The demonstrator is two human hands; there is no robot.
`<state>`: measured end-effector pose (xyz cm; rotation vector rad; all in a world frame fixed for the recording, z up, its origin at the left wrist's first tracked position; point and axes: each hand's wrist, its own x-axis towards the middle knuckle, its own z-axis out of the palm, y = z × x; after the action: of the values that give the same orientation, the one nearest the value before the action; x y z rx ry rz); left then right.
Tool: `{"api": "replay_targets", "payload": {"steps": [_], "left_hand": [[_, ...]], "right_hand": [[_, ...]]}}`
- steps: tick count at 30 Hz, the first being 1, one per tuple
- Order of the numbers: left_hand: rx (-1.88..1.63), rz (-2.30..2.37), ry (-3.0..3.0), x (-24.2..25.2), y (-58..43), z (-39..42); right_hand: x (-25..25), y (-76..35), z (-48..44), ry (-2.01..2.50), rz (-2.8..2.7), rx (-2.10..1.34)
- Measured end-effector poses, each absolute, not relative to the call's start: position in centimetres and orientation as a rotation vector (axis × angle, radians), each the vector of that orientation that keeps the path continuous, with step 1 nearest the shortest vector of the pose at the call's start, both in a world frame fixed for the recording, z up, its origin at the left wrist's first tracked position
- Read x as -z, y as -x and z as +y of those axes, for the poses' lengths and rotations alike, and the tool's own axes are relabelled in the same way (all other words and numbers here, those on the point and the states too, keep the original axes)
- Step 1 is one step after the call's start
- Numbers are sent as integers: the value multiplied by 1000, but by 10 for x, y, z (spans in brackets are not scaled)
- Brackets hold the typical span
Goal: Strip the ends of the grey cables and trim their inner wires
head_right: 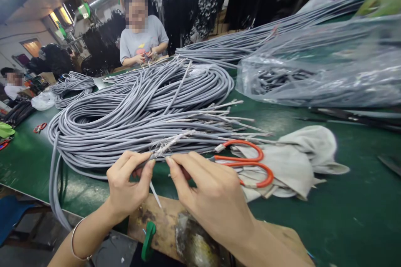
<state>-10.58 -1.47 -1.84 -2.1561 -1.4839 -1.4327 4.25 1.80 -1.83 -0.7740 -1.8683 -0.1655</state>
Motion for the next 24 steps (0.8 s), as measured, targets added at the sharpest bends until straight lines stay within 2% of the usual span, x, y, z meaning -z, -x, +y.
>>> {"api": "replay_targets", "payload": {"steps": [10,18,24], "left_hand": [[1389,-1432,2179,20,106,-13],[1251,-1407,2154,22,108,-15],[1168,-1476,2188,21,106,-14]], "right_hand": [[23,-41,20,762,-1889,162],[20,-38,17,776,-1840,-159],[25,-35,5,700,-1842,77]]}}
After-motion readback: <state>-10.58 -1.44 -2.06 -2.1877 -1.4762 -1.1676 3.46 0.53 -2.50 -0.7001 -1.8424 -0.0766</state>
